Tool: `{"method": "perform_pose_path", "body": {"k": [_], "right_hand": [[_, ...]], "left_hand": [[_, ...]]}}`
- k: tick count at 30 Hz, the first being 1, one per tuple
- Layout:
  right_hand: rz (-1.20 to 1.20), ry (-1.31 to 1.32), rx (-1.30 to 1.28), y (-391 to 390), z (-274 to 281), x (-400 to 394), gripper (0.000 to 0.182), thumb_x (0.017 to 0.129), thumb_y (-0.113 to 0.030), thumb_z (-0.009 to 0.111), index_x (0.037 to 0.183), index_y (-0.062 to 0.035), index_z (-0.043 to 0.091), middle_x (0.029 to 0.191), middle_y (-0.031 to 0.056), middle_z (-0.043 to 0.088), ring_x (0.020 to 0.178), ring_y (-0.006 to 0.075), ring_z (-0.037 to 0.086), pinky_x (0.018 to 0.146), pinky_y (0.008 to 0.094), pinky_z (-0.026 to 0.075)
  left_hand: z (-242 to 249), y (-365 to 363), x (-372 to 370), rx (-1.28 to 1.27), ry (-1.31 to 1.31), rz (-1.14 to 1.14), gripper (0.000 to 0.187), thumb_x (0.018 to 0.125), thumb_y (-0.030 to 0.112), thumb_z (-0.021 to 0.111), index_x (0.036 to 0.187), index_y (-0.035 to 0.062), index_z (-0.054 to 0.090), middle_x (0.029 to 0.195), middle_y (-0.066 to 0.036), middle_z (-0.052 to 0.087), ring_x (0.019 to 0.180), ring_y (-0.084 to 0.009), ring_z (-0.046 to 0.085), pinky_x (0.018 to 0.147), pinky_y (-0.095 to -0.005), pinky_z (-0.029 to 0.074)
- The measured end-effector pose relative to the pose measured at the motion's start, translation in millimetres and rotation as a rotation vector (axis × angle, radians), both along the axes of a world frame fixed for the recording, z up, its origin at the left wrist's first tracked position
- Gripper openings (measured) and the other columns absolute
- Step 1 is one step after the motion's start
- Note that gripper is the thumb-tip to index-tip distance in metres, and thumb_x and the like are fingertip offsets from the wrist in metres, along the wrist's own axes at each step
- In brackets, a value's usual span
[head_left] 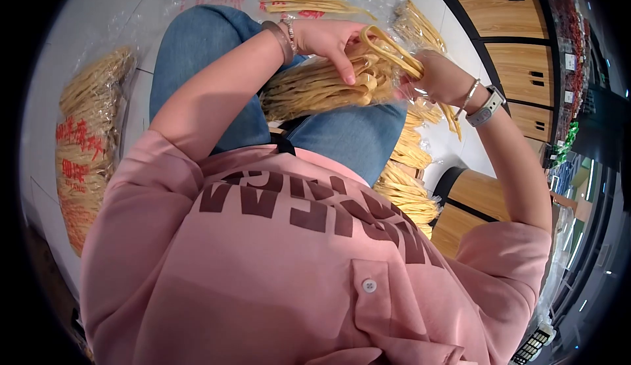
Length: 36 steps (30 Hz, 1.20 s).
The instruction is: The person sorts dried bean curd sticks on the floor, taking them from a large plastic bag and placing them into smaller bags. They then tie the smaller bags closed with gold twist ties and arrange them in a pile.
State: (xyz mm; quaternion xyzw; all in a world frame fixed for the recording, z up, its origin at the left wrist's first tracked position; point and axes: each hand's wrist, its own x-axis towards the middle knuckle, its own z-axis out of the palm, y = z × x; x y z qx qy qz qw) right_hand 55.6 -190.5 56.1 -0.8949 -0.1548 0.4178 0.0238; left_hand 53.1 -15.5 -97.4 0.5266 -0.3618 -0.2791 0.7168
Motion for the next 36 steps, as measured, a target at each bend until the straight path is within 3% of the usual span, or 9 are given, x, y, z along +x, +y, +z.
{"method": "perform_pose_path", "body": {"k": [6, 9, 12, 16, 22, 25, 28, 31, 36], "right_hand": [[0.281, -0.213, -0.040, -3.8, -27.8, 1.8, 0.023, 0.070, -0.017, 0.074, 0.079, 0.0000, 0.062, 0.060, 0.0054, 0.058, 0.054, 0.0104, 0.053, 0.053, 0.0262, 0.043], [0.270, -0.247, 0.121, -8.4, -19.6, 3.2, 0.026, 0.070, -0.019, 0.075, 0.077, 0.0003, 0.060, 0.059, 0.0052, 0.058, 0.054, 0.0115, 0.054, 0.054, 0.0269, 0.044], [0.044, -0.051, 0.191, -3.6, -15.0, 9.4, 0.026, 0.070, -0.020, 0.075, 0.075, 0.0006, 0.059, 0.058, 0.0061, 0.057, 0.056, 0.0136, 0.055, 0.055, 0.0286, 0.044], [0.194, -0.192, 0.054, 6.8, -20.7, 11.2, 0.024, 0.069, -0.017, 0.075, 0.073, 0.0007, 0.059, 0.058, 0.0081, 0.057, 0.055, 0.0148, 0.054, 0.054, 0.0289, 0.044], [0.333, -0.327, 0.147, 7.2, -35.2, 8.0, 0.024, 0.066, -0.012, 0.074, 0.079, 0.0029, 0.061, 0.060, 0.0125, 0.057, 0.056, 0.0190, 0.053, 0.057, 0.0314, 0.045], [0.253, -0.309, 0.143, 7.2, -44.2, 10.7, 0.028, 0.064, -0.012, 0.075, 0.085, 0.0013, 0.063, 0.063, 0.0141, 0.058, 0.058, 0.0214, 0.055, 0.059, 0.0325, 0.046], [0.280, -0.317, 0.078, 10.6, -46.1, 10.9, 0.032, 0.067, -0.024, 0.072, 0.092, -0.0051, 0.064, 0.083, 0.0166, 0.063, 0.078, 0.0324, 0.059, 0.071, 0.0380, 0.047], [0.368, -0.435, 0.011, 11.3, -48.2, 10.2, 0.033, 0.065, -0.027, 0.074, 0.091, -0.0076, 0.064, 0.084, 0.0146, 0.063, 0.079, 0.0311, 0.060, 0.072, 0.0387, 0.047], [0.523, -0.502, 0.156, -8.2, -32.6, 13.5, 0.025, 0.069, -0.012, 0.069, 0.092, -0.0049, 0.064, 0.084, 0.0137, 0.063, 0.076, 0.0295, 0.061, 0.069, 0.0376, 0.048]], "left_hand": [[-4.7, 1.6, -3.9, -0.023, 0.105, 0.014, 0.089, 0.059, -0.002, 0.075, 0.135, 0.0078, 0.031, 0.122, -0.004, 0.049, 0.110, -0.0109, 0.046, 0.093, -0.0258, 0.039], [-5.2, 4.8, -3.0, -0.018, 0.007, 0.097, 0.089, 0.058, -0.001, 0.075, 0.135, 0.0079, 0.031, 0.122, -0.004, 0.049, 0.110, -0.0109, 0.047, 0.093, -0.0261, 0.039], [-14.4, 9.2, 1.8, -0.012, 0.022, 0.088, 0.089, 0.058, 0.000, 0.076, 0.135, 0.0069, 0.031, 0.122, -0.004, 0.049, 0.110, -0.0110, 0.046, 0.094, -0.0259, 0.038], [-9.4, 13.6, -3.9, -0.058, 0.097, 0.097, 0.089, 0.058, 0.001, 0.077, 0.134, 0.0051, 0.031, 0.122, -0.004, 0.049, 0.111, -0.0116, 0.046, 0.094, -0.0258, 0.037], [-14.9, 13.0, -4.3, -0.015, 0.033, 0.173, 0.092, 0.057, 0.003, 0.079, 0.135, 0.0043, 0.030, 0.123, -0.005, 0.048, 0.113, -0.0125, 0.045, 0.097, -0.0268, 0.036], [-20.8, 10.0, -1.8, -0.035, 0.009, 0.202, 0.094, 0.057, 0.005, 0.081, 0.135, 0.0045, 0.029, 0.124, -0.005, 0.048, 0.114, -0.0129, 0.044, 0.098, -0.0272, 0.035], [-18.1, 13.3, -3.6, -0.025, 0.045, 0.228, 0.094, 0.057, 0.007, 0.082, 0.135, 0.0050, 0.029, 0.125, -0.006, 0.047, 0.115, -0.0131, 0.043, 0.099, -0.0275, 0.035], [-24.5, 8.2, -2.0, 0.000, 0.027, 0.279, 0.095, 0.056, 0.008, 0.083, 0.134, 0.0053, 0.030, 0.124, -0.006, 0.046, 0.116, -0.0134, 0.043, 0.100, -0.0276, 0.034], [-8.9, 5.6, -16.0, 0.108, -0.108, 0.409, 0.096, 0.054, 0.010, 0.084, 0.133, 0.0047, 0.030, 0.122, -0.006, 0.047, 0.116, -0.0144, 0.042, 0.101, -0.0281, 0.033]]}}
